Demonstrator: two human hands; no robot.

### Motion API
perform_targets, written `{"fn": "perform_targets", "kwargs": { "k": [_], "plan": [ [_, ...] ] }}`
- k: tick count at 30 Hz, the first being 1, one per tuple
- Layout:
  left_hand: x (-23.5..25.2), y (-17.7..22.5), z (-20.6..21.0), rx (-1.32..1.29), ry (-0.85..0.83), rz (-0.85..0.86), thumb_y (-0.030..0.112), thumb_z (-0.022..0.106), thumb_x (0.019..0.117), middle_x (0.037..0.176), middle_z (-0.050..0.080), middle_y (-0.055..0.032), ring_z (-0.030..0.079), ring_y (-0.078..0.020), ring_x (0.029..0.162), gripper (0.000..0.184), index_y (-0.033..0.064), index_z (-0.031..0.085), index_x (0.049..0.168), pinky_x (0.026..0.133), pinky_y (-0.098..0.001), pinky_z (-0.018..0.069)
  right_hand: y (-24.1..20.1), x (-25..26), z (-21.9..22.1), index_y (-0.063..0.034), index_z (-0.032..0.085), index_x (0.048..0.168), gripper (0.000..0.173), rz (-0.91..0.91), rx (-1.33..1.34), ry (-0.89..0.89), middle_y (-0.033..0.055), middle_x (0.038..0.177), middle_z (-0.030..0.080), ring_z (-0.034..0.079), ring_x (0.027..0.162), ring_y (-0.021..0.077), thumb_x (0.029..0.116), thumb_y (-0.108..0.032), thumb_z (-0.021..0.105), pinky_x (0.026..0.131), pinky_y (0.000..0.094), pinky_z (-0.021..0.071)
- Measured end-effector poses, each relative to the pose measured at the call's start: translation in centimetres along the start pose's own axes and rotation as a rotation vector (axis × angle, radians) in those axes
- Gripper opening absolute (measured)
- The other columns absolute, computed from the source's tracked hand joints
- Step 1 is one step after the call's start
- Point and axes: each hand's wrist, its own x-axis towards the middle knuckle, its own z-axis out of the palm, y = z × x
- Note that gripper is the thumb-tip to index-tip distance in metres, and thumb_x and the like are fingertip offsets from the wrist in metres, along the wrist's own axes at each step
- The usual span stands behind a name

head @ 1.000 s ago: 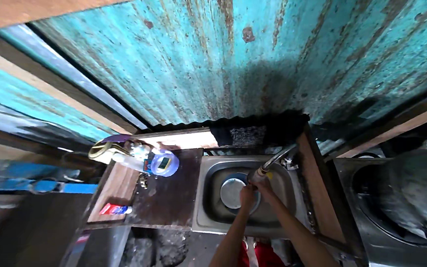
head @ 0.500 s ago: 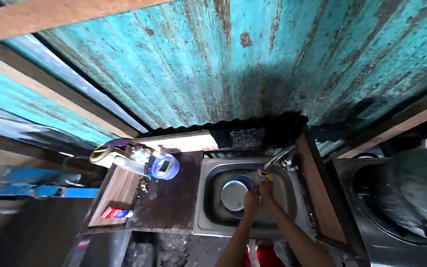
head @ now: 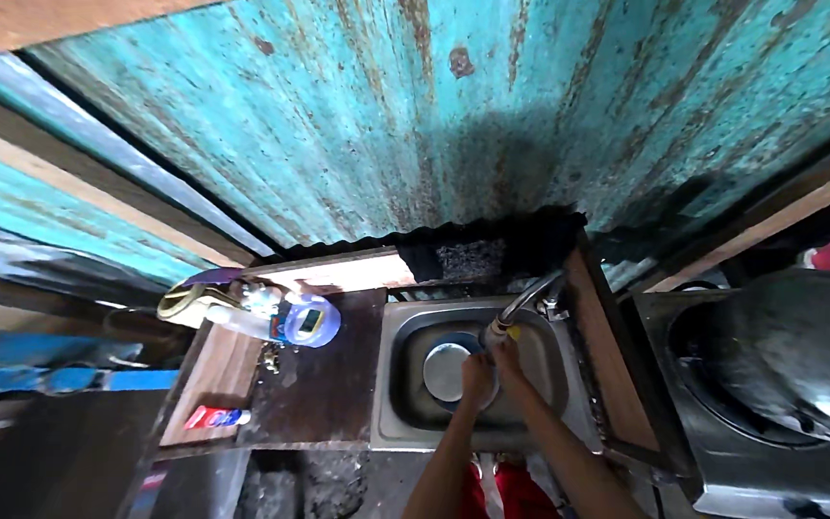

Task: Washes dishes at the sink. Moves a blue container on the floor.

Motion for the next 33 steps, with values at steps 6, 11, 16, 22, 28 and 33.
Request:
{"fn": "perform_targets", "kwargs": {
  "k": [6, 11, 16, 22, 28, 33],
  "plan": [
    [0.1, -0.3, 1.6, -0.137, 0.124, 0.053, 0.017, 0.035, 0.1121, 0.112, 0.066, -0.0299, 0.064, -0.0397, 0.106, 0.04, -0.011, 0.062, 0.123, 0.098, -0.0524, 0.0483, -0.9, 1.6, -1.6, 0.0164, 0.052, 0.134, 0.037, -0.081, -0.23, -0.112, 0.0342, 0.133, 0.057, 0.059, 0.123, 0.0382, 0.1016, -0.002, 0.054, 0.108, 0.046, 0.0465],
    [0.1, -0.3, 0.9, -0.113, 0.086, 0.071, 0.016, 0.035, 0.112, 0.112, 0.066, -0.0292, 0.065, -0.0389, 0.106, 0.04, -0.0108, 0.063, 0.121, 0.098, -0.0522, 0.0483, -0.9, 2.0, -0.1, 0.0145, 0.053, 0.134, 0.035, 0.013, -0.136, -0.017, 0.0323, 0.133, 0.058, 0.059, 0.123, 0.0372, 0.1042, -0.002, 0.05, 0.107, 0.0462, 0.0465],
    [1.0, -2.5, -0.5, -0.129, 0.098, 0.067, 0.014, 0.033, 0.1117, 0.104, 0.065, -0.0237, 0.064, -0.0293, 0.085, 0.038, -0.0069, 0.062, 0.124, 0.083, -0.0455, 0.0535, 2.0, 2.8, 0.7, 0.0108, 0.054, 0.134, 0.034, 0.007, 0.286, -0.023, 0.0256, 0.128, 0.063, 0.064, 0.116, 0.0281, 0.1071, -0.007, 0.043, 0.101, 0.0415, 0.0523],
    [1.5, -4.1, 0.2, -0.126, -0.056, -0.112, 0.031, 0.029, 0.1139, 0.081, 0.056, -0.0109, 0.052, -0.0195, 0.068, 0.048, -0.0042, 0.063, 0.114, 0.067, -0.0376, 0.0476, 0.0, 2.6, -0.7, -0.0064, 0.047, 0.148, 0.041, 0.187, 0.148, -0.602, 0.0094, 0.14, 0.061, 0.06, 0.121, 0.0165, 0.1079, -0.013, 0.045, 0.096, 0.037, 0.051],
    [1.6, -3.9, 0.8, -0.16, -0.062, -0.063, 0.027, 0.031, 0.1136, 0.074, 0.052, -0.0051, 0.046, -0.0138, 0.059, 0.046, -0.0022, 0.066, 0.108, 0.059, -0.0322, 0.0433, 0.8, 3.9, -0.1, 0.0114, 0.06, 0.127, 0.043, -0.158, -0.275, -0.259, 0.0251, 0.122, 0.067, 0.064, 0.115, 0.0291, 0.0972, -0.019, 0.068, 0.107, 0.0418, 0.0482],
    [1.8, -3.7, 0.0, -0.33, -0.106, 0.13, 0.03, 0.026, 0.1142, 0.089, 0.059, -0.0207, 0.055, -0.0234, 0.074, 0.055, -0.0142, 0.059, 0.11, 0.065, -0.0391, 0.0488, 1.1, 1.0, 2.6, 0.0079, 0.054, 0.138, 0.039, -0.057, 0.131, -0.016, 0.0237, 0.129, 0.066, 0.067, 0.117, 0.0287, 0.1055, -0.013, 0.051, 0.105, 0.0415, 0.0526]
  ]
}}
